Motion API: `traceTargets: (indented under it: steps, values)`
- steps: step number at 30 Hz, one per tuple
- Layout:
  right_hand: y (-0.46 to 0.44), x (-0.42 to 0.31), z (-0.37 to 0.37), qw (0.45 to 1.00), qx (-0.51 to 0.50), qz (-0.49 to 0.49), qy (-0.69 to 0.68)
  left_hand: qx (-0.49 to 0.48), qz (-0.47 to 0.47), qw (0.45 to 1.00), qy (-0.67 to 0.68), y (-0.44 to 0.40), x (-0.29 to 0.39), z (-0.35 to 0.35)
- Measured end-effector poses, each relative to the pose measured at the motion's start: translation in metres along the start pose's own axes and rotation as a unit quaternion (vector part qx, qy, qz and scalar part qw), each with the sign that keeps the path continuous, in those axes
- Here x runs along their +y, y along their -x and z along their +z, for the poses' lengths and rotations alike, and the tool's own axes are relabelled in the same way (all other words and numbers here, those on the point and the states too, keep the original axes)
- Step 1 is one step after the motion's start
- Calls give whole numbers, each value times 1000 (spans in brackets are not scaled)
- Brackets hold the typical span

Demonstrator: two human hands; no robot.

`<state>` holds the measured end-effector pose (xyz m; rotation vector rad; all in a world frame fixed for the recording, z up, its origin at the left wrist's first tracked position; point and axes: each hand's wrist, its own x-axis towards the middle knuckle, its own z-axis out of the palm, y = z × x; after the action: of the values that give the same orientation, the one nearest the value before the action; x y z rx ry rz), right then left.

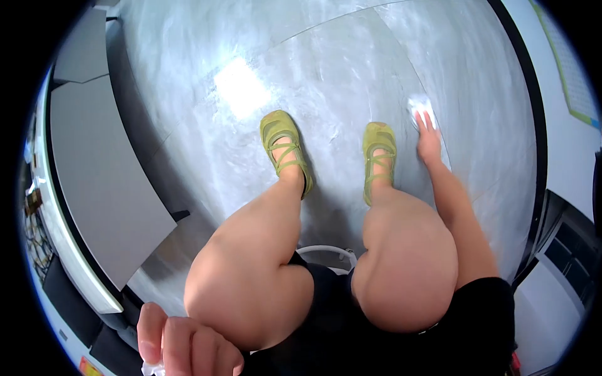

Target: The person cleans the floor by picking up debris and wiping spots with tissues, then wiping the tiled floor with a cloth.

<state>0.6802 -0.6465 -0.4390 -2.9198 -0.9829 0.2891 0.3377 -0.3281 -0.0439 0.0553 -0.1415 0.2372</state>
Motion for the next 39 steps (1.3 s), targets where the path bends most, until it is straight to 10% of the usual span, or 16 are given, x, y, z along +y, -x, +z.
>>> traceTargets:
  steps: [5, 8, 9, 11, 12, 23, 30, 39]
  values:
    - [135, 84, 47, 960, 28, 276, -34, 201, 81, 973, -77, 1, -25, 27]
    - [208, 141, 68, 922, 62, 382, -29, 53, -17, 997, -52, -17, -20, 12]
    - [205, 141, 64, 913, 52, 405, -14, 129, 429, 893, 35, -34, -51, 18]
    - [174, 143, 65, 865, 53, 494, -72, 219, 484, 847, 21, -38, -72, 27]
    - [148, 142, 63, 848, 33, 525, -65, 191, 116, 973, -64, -4, -44, 26]
    - [24, 59, -14, 978, -70, 182, -81, 191, 140, 969, -67, -54, -63, 17]
    - [182, 171, 36, 916, -20, 387, -100, 140, 66, 982, -107, -104, -48, -10]
    - [172, 177, 31, 554, 89, 778, -282, 88, -4, 987, -135, -136, -104, 11]
